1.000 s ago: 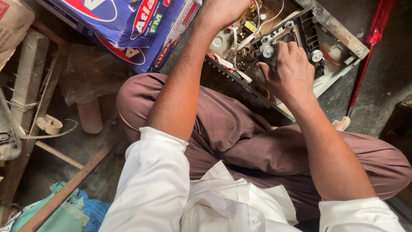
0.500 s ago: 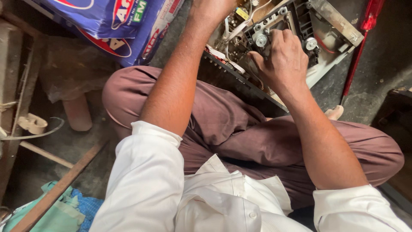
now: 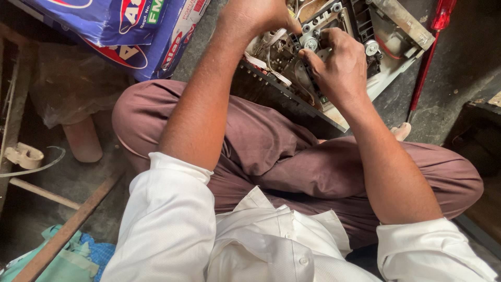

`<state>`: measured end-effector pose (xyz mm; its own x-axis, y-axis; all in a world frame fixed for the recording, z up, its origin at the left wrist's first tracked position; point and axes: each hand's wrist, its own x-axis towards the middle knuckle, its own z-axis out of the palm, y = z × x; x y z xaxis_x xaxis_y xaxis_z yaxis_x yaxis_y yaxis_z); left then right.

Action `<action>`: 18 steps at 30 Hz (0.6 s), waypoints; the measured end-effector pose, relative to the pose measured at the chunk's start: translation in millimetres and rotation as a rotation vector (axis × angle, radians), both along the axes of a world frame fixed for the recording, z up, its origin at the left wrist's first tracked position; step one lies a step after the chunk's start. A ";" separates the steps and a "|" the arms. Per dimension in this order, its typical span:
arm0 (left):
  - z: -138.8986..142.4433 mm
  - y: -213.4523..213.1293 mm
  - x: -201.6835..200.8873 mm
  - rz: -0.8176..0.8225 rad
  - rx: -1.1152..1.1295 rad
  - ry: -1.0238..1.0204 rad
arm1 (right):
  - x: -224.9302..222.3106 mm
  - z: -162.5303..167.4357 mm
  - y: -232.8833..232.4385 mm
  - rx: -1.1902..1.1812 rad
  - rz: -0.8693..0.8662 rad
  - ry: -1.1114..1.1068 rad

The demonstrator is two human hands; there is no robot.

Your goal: The person sits cross-legged on the floor repairing a cassette player mechanism. They manipulate the tape deck assembly by hand, detach a blue plastic cover, unscrew components using a red-handled screwdriver, and lift out and reposition an internal mounting bracket while working on the open chassis.

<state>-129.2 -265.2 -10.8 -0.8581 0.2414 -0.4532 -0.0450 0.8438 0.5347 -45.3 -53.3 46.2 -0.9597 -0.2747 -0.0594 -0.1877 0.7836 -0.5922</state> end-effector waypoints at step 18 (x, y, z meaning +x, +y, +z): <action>-14.0 18.1 6.5 -0.159 0.201 0.092 | 1.0 -8.4 7.3 -0.123 -0.085 -0.020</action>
<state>-122.7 -247.1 -24.7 -0.8374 0.4540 -0.3042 0.1365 0.7128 0.6880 -44.3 -45.9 37.8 -0.9787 -0.1994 -0.0494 -0.1115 0.7177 -0.6873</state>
